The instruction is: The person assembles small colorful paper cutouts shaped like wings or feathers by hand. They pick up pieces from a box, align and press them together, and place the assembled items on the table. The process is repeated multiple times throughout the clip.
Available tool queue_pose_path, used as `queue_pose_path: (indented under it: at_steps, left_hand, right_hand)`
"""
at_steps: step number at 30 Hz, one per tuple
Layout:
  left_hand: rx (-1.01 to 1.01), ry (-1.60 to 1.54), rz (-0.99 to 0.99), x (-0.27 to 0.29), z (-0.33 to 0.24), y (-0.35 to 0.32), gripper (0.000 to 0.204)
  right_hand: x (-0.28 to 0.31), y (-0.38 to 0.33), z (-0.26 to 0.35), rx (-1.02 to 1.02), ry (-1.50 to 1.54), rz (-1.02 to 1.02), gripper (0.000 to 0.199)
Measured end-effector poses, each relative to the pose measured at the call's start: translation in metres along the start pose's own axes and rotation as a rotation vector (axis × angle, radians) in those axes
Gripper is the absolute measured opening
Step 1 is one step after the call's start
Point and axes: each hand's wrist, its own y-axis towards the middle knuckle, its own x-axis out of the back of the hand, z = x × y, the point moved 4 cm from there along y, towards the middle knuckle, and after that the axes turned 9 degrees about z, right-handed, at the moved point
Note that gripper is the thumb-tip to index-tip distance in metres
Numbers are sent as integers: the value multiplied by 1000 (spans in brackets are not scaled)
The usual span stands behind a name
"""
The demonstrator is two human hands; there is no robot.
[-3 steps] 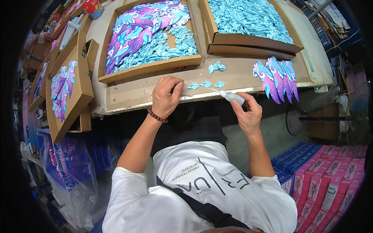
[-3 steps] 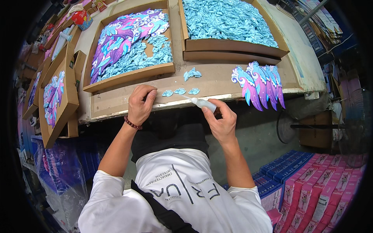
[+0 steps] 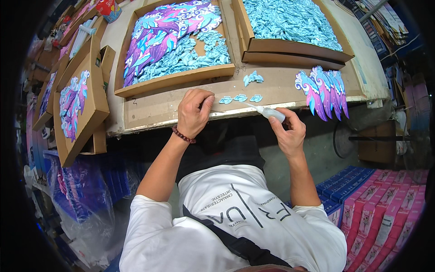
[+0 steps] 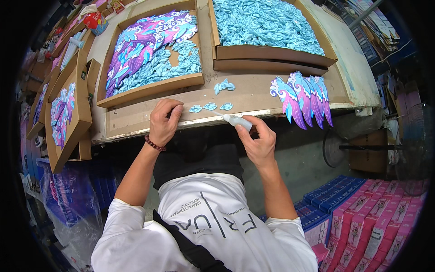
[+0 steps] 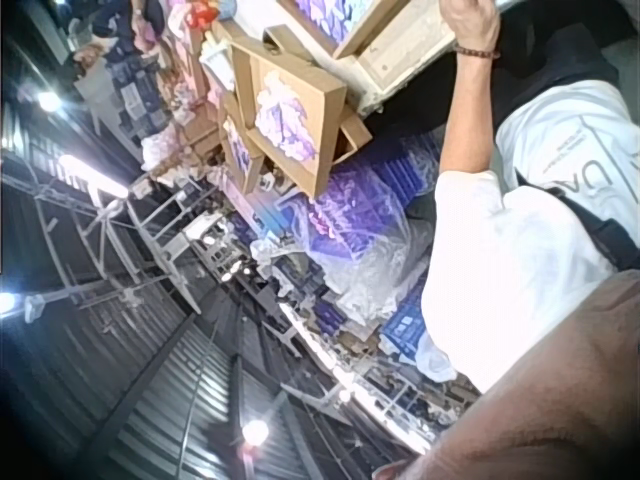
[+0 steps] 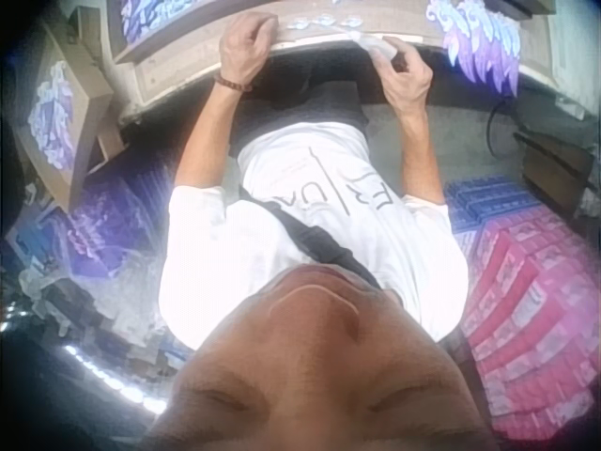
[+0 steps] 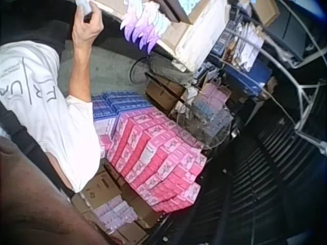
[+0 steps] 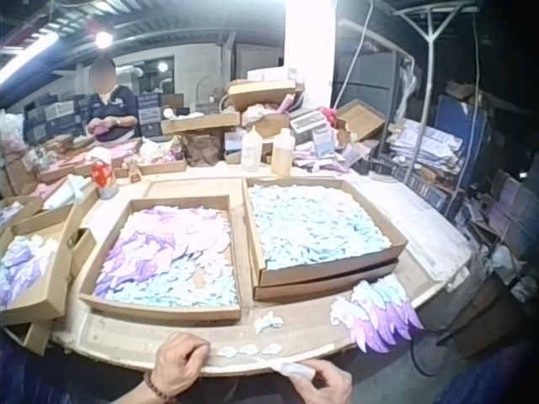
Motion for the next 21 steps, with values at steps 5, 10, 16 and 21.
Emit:
queue_pose_path:
  at_steps: [5,10,16,21]
  left_hand:
    - [-4,2,8,0,0,0,7]
    - [7,6,32,0,0,-1,8]
    - [-10,-1,-3,0,0,0,7]
    - [-8,13,21,0,-1,-1,7]
  right_hand:
    - [0,0,0,-3,-1,3,25]
    - [1,0,1,-11,24,-14,26]
    - [7,-1,4,0,2,-42,27]
    - [12,0,3,-21,1,-45,27]
